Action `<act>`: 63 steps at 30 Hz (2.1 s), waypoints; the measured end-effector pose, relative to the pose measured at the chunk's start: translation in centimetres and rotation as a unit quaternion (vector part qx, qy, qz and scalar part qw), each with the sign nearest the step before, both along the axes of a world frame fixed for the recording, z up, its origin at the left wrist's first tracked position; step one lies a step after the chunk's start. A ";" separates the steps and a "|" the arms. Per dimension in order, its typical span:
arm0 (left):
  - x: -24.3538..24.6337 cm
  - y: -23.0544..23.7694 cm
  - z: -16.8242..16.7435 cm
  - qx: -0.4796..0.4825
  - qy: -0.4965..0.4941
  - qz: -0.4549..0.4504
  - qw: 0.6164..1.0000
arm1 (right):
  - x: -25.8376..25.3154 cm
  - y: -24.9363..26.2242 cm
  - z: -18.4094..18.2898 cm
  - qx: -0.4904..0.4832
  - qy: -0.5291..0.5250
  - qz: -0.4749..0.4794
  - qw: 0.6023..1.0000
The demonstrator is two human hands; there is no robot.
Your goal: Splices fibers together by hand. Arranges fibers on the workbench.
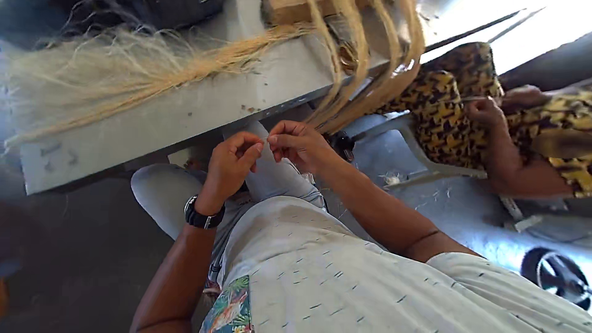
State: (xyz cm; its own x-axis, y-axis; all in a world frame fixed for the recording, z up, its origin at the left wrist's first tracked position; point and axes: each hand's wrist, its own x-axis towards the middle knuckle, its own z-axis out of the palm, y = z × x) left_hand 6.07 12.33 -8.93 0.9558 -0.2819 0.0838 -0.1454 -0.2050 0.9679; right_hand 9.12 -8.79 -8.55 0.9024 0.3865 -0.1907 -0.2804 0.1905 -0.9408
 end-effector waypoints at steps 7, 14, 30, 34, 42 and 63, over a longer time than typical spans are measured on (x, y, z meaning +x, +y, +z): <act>-1.6 1.4 -0.7 -0.042 0.023 0.135 0.990 | 4.0 2.4 -1.7 0.039 0.027 0.101 0.994; -1.9 -0.6 -0.8 -0.041 0.041 0.215 0.975 | 6.2 3.6 -3.2 0.051 0.077 0.167 0.982; -4.3 0.1 0.0 0.087 0.024 0.196 0.977 | 3.8 4.0 -2.2 -0.006 -0.034 0.176 0.984; -4.6 0.1 0.1 0.047 0.023 0.181 0.982 | 2.6 3.4 -1.6 -0.014 -0.036 0.163 0.986; -4.9 2.1 -0.6 -0.109 0.061 0.141 0.982 | 1.6 4.2 -0.4 -0.067 -0.047 0.202 0.976; -3.9 6.3 -1.0 -0.181 0.097 0.063 0.977 | 0.2 8.2 -0.2 -0.024 0.004 0.097 0.995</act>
